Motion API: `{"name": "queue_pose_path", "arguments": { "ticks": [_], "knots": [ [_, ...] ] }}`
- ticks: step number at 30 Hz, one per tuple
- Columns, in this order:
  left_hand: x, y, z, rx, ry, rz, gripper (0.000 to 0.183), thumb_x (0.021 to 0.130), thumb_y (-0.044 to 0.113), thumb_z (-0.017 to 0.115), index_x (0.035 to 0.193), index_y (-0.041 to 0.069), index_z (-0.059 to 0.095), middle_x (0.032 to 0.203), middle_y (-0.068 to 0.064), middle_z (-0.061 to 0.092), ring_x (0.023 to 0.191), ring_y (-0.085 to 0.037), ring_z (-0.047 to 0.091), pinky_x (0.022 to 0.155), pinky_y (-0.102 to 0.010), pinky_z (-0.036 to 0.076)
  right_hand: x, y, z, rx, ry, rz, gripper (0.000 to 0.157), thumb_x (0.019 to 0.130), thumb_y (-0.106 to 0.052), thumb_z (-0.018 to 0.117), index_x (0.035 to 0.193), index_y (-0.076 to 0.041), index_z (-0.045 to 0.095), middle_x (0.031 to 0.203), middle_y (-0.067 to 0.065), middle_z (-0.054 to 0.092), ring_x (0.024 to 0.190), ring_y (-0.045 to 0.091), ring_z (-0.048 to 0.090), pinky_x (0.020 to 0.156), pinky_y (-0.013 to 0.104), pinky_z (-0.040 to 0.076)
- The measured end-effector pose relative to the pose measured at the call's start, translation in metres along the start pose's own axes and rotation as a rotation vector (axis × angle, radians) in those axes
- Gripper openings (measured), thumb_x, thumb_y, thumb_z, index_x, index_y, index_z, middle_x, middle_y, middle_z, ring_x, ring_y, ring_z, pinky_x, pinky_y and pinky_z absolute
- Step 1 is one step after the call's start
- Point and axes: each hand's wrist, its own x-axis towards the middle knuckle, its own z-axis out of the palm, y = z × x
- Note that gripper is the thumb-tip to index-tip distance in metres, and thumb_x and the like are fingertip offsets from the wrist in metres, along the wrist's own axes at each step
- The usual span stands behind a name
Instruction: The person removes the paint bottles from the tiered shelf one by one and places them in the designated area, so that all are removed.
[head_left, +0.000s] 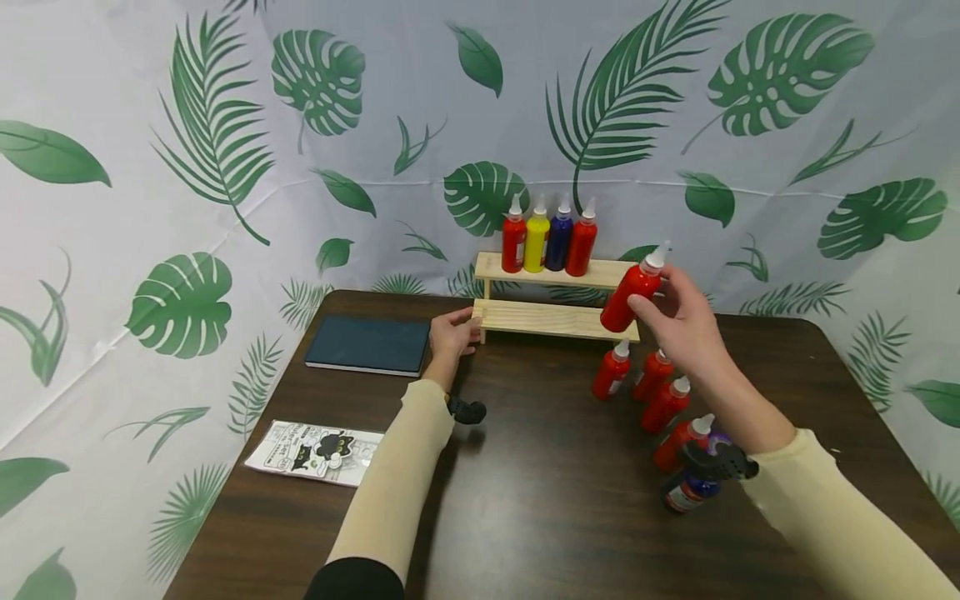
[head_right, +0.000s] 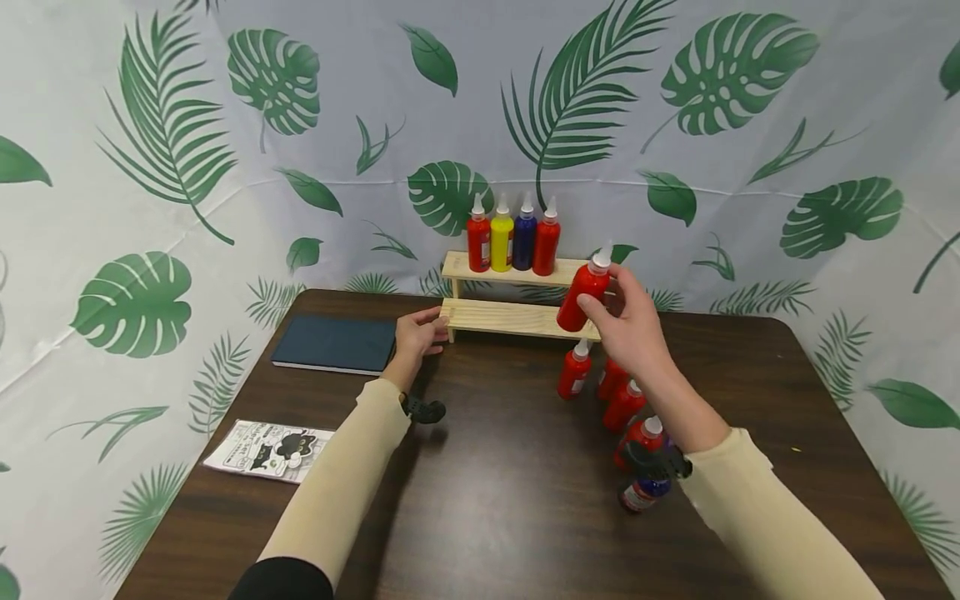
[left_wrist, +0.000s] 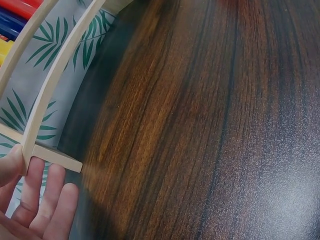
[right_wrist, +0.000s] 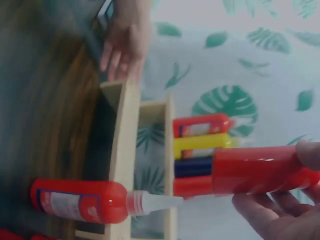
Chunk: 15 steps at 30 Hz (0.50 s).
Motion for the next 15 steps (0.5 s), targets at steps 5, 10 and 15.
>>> {"name": "queue_pose_path", "arguments": {
  "ticks": [5, 10, 15],
  "knots": [
    [-0.003, 0.0, 0.0, -0.004, 0.001, 0.01, 0.027, 0.084, 0.019, 0.075, 0.111, 0.019, 0.073, 0.082, -0.011, 0.074, 0.068, -0.019, 0.071, 0.048, -0.029, 0.054, -0.053, 0.001, -0.006, -0.121, 0.074, -0.114, 0.059, 0.093, -0.026, 0.063, 0.145, -0.018, 0.037, 0.138, 0.01, 0.05, 0.125, 0.033, 0.05, 0.097, 0.042, 0.045],
    [-0.007, 0.002, -0.001, -0.017, 0.002, 0.021, 0.027, 0.084, 0.019, 0.075, 0.111, 0.018, 0.074, 0.083, -0.012, 0.074, 0.072, -0.022, 0.072, 0.048, -0.028, 0.054, -0.089, 0.011, 0.009, -0.138, 0.158, -0.144, 0.059, 0.091, -0.018, 0.066, 0.144, -0.015, 0.04, 0.133, 0.01, 0.054, 0.115, 0.029, 0.055, 0.088, 0.019, 0.048],
    [-0.007, 0.001, 0.0, -0.023, 0.006, 0.021, 0.027, 0.084, 0.019, 0.075, 0.111, 0.017, 0.073, 0.084, -0.012, 0.073, 0.075, -0.024, 0.072, 0.048, -0.028, 0.054, -0.102, 0.036, 0.036, -0.115, 0.195, -0.105, 0.058, 0.09, -0.013, 0.067, 0.141, -0.009, 0.041, 0.132, 0.015, 0.054, 0.115, 0.035, 0.058, 0.087, 0.035, 0.05]
  ]
}}
